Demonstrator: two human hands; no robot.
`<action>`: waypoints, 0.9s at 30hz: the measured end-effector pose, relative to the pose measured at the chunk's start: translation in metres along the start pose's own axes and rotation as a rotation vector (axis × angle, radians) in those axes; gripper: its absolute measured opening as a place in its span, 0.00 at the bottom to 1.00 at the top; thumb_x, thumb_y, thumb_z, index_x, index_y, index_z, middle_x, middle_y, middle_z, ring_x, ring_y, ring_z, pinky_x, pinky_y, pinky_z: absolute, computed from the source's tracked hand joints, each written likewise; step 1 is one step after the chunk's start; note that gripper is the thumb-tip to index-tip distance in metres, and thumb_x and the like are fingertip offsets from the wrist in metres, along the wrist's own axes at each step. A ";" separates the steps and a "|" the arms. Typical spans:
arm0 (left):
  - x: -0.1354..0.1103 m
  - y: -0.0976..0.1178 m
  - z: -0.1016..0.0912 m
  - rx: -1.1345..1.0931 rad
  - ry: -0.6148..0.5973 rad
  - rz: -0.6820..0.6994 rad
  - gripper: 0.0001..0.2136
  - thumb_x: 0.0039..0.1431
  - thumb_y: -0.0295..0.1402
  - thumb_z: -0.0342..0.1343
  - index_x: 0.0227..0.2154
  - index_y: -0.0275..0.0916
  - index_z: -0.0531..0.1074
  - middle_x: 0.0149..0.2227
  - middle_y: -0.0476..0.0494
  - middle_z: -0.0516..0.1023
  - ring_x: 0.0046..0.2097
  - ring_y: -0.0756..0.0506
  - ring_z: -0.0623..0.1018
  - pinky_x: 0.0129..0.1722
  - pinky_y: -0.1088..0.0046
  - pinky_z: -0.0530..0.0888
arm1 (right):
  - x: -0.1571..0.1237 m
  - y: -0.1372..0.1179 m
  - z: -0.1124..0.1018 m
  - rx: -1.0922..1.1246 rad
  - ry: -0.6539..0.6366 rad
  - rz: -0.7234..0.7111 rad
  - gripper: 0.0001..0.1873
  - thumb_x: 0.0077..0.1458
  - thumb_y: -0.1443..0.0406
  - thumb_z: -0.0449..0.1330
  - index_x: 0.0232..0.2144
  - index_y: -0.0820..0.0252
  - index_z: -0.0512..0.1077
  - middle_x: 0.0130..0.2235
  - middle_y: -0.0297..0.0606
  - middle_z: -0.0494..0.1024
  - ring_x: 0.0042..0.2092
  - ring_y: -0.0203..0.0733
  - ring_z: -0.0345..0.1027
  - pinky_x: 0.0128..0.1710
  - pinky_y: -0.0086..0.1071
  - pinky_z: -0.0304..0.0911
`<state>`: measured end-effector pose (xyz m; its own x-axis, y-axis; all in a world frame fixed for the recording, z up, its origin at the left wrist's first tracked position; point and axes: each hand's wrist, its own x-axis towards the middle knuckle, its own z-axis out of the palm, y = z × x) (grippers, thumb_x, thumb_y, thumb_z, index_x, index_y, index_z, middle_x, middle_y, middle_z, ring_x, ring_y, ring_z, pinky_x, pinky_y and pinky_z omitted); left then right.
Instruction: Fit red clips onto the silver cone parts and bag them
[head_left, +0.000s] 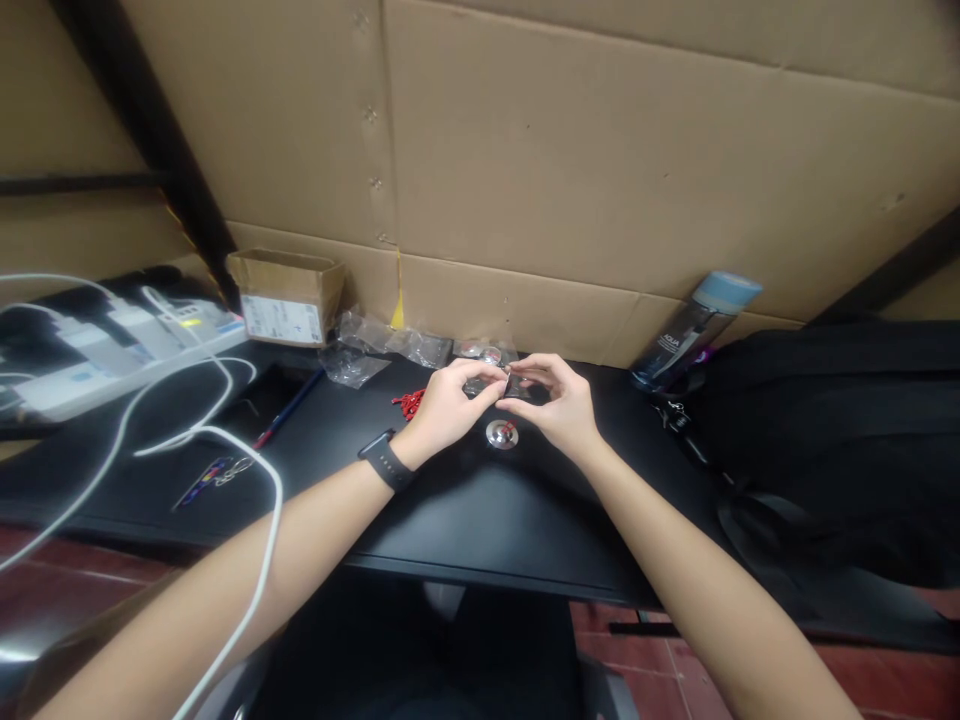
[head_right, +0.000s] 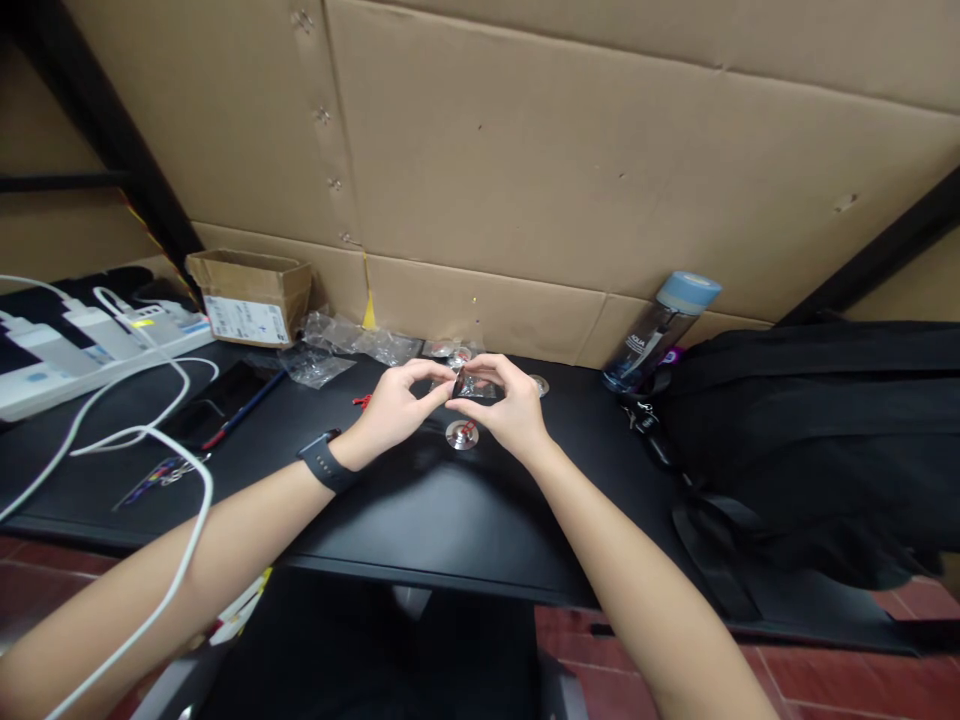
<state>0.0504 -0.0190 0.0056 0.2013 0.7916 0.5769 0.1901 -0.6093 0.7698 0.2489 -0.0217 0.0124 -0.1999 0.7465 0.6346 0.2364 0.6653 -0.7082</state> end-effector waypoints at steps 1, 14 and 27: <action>0.001 -0.001 0.000 -0.049 -0.018 -0.014 0.08 0.65 0.37 0.61 0.42 0.40 0.80 0.44 0.43 0.84 0.48 0.42 0.81 0.54 0.63 0.75 | 0.001 0.001 -0.001 -0.023 0.005 -0.017 0.30 0.43 0.57 0.79 0.48 0.52 0.74 0.47 0.39 0.82 0.50 0.53 0.80 0.52 0.48 0.78; 0.006 -0.017 0.002 -0.494 -0.195 -0.203 0.26 0.56 0.36 0.70 0.55 0.38 0.70 0.57 0.33 0.78 0.54 0.39 0.81 0.56 0.55 0.78 | 0.002 -0.004 0.001 -0.255 -0.051 -0.177 0.22 0.51 0.59 0.74 0.47 0.51 0.75 0.47 0.40 0.83 0.49 0.50 0.78 0.47 0.43 0.74; 0.004 -0.019 0.002 -0.576 -0.183 -0.126 0.27 0.52 0.30 0.73 0.53 0.40 0.70 0.60 0.33 0.75 0.63 0.37 0.75 0.64 0.51 0.71 | 0.004 -0.003 -0.004 -0.320 -0.062 -0.249 0.04 0.60 0.67 0.65 0.38 0.55 0.79 0.40 0.40 0.80 0.40 0.44 0.75 0.36 0.37 0.71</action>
<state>0.0496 -0.0044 -0.0074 0.3825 0.8043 0.4547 -0.3158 -0.3486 0.8824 0.2507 -0.0208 0.0182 -0.3433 0.5682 0.7478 0.4553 0.7971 -0.3966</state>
